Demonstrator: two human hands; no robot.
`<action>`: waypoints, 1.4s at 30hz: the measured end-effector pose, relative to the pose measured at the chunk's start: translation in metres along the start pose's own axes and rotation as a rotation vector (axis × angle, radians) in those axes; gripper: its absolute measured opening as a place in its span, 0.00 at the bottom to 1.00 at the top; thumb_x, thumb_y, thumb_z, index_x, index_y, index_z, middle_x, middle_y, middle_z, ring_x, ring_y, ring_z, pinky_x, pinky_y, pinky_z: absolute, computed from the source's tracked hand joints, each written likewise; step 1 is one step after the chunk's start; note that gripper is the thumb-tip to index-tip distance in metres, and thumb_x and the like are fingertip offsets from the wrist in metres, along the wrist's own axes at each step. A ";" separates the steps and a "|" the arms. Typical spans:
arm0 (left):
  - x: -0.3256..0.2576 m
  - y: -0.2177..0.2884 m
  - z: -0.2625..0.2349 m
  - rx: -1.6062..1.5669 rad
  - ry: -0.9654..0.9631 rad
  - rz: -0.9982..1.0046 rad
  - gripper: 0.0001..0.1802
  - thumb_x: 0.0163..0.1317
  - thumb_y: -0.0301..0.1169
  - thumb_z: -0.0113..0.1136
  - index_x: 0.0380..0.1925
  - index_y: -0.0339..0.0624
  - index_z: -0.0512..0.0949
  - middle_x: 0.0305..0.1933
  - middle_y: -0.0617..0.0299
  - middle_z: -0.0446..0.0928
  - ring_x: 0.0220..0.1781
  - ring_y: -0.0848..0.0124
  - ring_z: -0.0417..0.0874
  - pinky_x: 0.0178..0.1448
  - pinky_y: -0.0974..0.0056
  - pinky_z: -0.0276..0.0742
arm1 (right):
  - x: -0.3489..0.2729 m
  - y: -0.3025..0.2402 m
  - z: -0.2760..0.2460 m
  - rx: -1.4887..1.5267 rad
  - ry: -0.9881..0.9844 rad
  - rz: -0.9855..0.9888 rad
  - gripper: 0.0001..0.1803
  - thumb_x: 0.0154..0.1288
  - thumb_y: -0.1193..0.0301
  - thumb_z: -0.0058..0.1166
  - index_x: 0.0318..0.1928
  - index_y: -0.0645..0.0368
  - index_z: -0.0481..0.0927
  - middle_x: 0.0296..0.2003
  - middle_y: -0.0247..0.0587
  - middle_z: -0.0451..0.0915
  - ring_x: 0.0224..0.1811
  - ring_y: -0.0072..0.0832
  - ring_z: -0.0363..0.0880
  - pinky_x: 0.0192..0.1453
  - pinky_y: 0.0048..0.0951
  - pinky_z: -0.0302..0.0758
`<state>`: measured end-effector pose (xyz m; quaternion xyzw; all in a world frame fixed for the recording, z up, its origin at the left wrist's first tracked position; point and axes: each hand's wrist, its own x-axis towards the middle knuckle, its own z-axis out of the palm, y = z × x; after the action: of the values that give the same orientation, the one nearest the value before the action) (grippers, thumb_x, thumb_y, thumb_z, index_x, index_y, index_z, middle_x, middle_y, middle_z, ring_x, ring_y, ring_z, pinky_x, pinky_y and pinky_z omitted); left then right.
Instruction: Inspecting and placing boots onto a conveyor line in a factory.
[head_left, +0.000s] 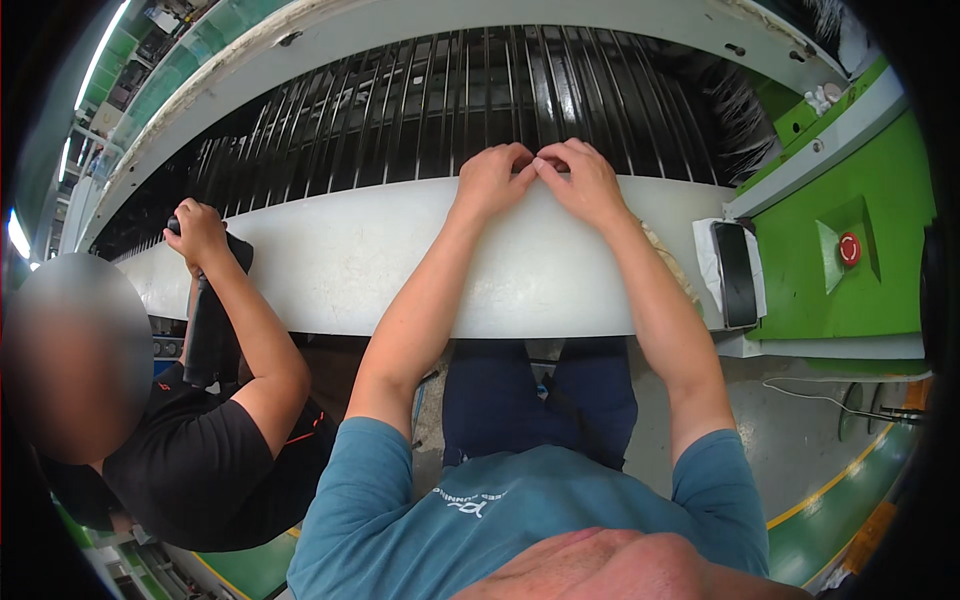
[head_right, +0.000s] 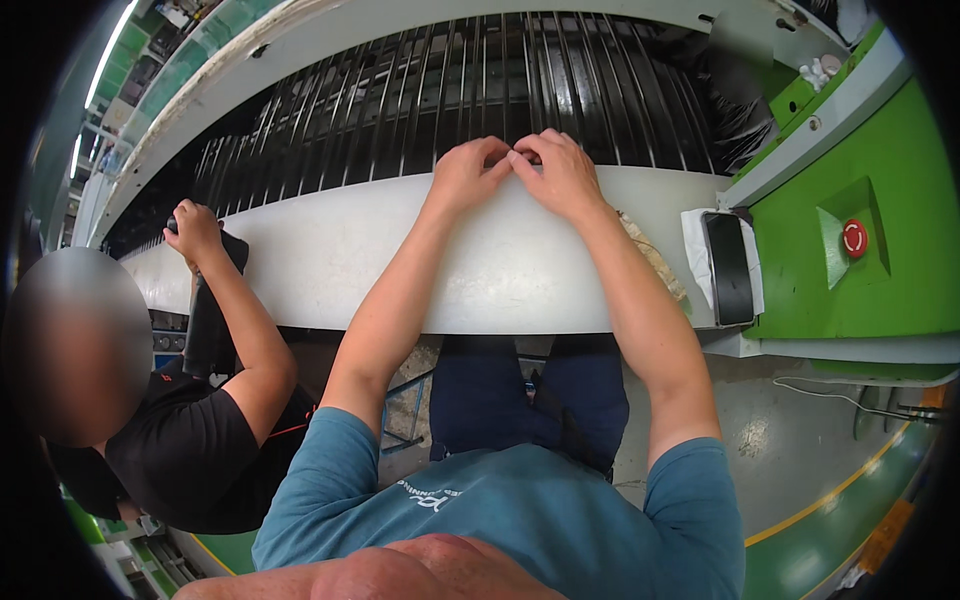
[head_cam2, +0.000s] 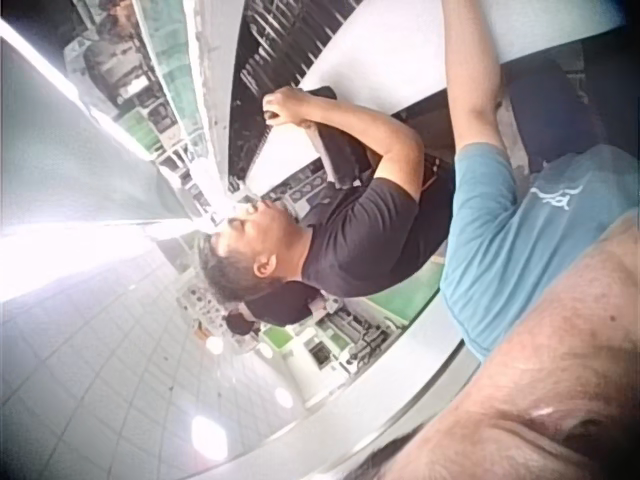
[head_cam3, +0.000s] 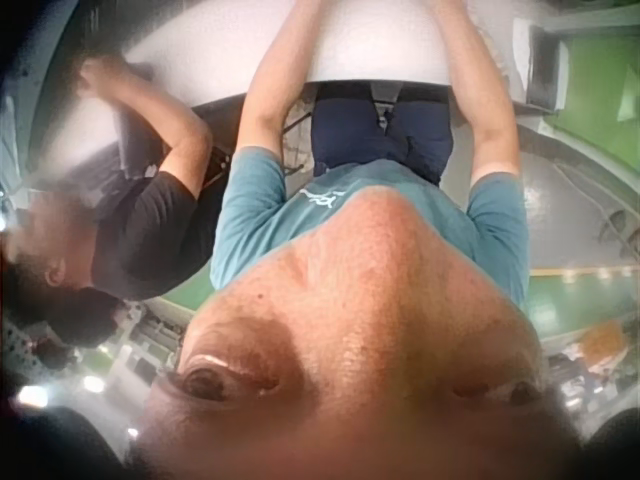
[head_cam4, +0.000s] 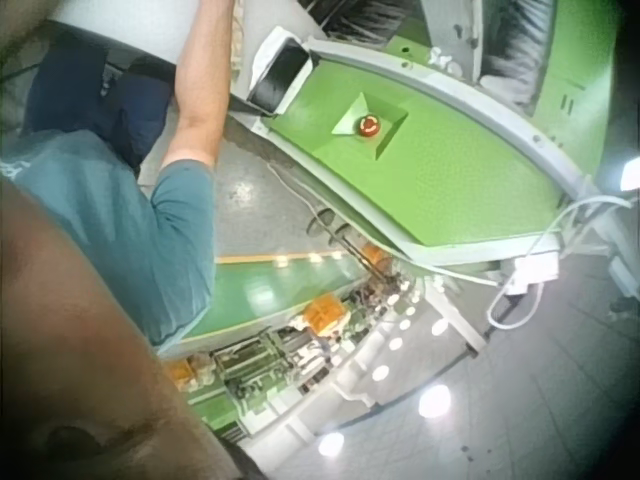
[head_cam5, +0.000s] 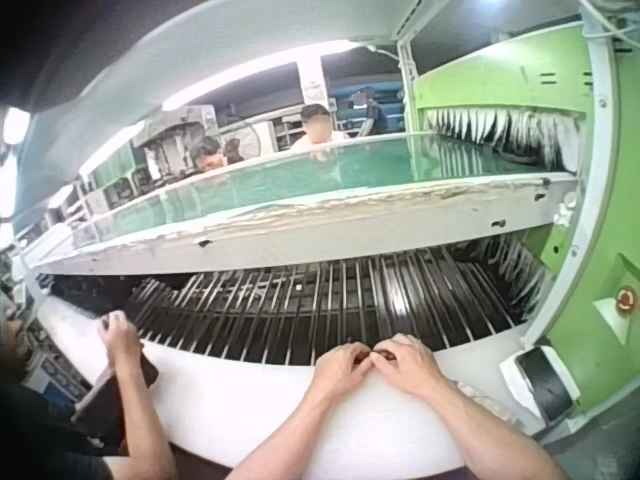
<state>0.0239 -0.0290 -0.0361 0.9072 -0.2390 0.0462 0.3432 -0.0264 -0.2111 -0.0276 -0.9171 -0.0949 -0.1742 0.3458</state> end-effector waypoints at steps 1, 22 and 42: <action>0.000 0.002 0.000 0.013 -0.023 -0.018 0.18 0.67 0.45 0.64 0.45 0.43 0.86 0.44 0.51 0.88 0.47 0.53 0.90 0.52 0.54 0.83 | -0.001 0.003 0.001 -0.013 0.014 -0.014 0.13 0.70 0.63 0.62 0.46 0.58 0.87 0.40 0.39 0.84 0.46 0.37 0.83 0.53 0.39 0.79; -0.001 0.008 -0.001 0.110 -0.114 -0.049 0.18 0.69 0.47 0.59 0.44 0.47 0.87 0.39 0.53 0.88 0.44 0.51 0.89 0.48 0.51 0.82 | -0.005 0.006 -0.006 0.066 -0.055 0.017 0.14 0.71 0.59 0.60 0.43 0.57 0.87 0.38 0.40 0.85 0.46 0.43 0.83 0.53 0.42 0.78; -0.003 0.009 0.001 0.119 -0.093 -0.044 0.18 0.70 0.47 0.59 0.42 0.46 0.88 0.38 0.53 0.88 0.44 0.51 0.89 0.50 0.50 0.83 | -0.006 0.009 -0.005 0.103 -0.065 0.047 0.14 0.71 0.59 0.61 0.43 0.57 0.87 0.38 0.40 0.85 0.47 0.41 0.84 0.53 0.41 0.78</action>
<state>0.0173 -0.0344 -0.0324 0.9321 -0.2315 0.0108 0.2782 -0.0305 -0.2210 -0.0317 -0.9051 -0.0933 -0.1309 0.3935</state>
